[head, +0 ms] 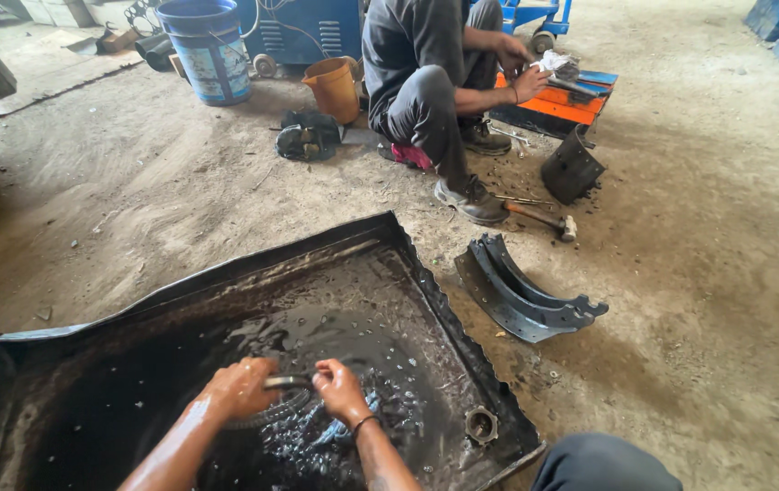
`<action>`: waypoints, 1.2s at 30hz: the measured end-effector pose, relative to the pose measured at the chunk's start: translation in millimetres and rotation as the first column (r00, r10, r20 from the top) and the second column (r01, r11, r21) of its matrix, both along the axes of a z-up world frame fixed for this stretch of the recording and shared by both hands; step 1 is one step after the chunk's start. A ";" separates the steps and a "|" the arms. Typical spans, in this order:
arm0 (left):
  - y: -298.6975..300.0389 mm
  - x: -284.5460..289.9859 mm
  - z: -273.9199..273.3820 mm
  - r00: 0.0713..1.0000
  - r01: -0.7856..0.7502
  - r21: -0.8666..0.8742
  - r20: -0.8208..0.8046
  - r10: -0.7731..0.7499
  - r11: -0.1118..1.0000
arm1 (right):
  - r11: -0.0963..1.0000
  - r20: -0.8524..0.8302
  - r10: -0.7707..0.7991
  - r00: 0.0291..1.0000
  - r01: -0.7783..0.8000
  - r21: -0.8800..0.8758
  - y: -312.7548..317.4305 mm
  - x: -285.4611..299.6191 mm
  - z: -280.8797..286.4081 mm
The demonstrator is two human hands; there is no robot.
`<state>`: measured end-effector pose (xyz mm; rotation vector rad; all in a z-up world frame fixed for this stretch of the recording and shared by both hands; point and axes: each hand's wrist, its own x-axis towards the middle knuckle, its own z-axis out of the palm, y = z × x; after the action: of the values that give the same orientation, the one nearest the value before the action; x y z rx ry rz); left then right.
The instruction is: The person scrubs several circular metal parts with a blue scrubbing pad in a shallow tray of dark liquid. They rinse each part in the liquid and place it on a nearby mat with other cleaned parts. The person repeats this process for multiple parts throughout the clip.
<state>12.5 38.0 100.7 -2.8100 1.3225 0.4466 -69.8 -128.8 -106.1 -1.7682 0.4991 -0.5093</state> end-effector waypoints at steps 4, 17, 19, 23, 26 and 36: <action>0.6 5.8 8.9 0.991 -0.079 -0.212 -0.122 0.054 0.974 | 0.689 0.082 0.045 0.996 -0.090 0.719 -0.8 1.7 -12.4; -4.2 64.3 -35.4 0.993 -0.030 -0.702 -0.101 -0.057 0.712 | 0.129 0.464 0.002 0.886 -0.460 0.878 23.9 -20.2 32.1; -1.7 76.7 -41.2 0.998 0.039 -0.617 0.065 0.002 0.786 | 0.239 0.423 0.107 0.900 -0.436 0.868 20.6 -25.7 35.0; 15.5 72.6 -47.1 0.996 -0.026 -0.685 0.044 0.077 0.728 | 0.316 0.330 0.160 0.930 -0.365 0.876 30.6 -37.4 45.2; 18.8 73.4 -29.9 0.977 0.147 -0.698 0.214 0.008 0.701 | 0.340 0.290 0.191 0.938 -0.341 0.876 27.0 -24.5 60.0; 26.8 29.0 8.4 0.937 -0.309 -0.512 -0.306 0.166 0.801 | 0.321 0.282 0.213 0.935 -0.340 0.884 31.8 -31.4 40.2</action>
<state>41.5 64.8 109.1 -3.5407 1.3092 0.4976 -101.1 -97.0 -65.9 -0.6412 0.2705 -0.0040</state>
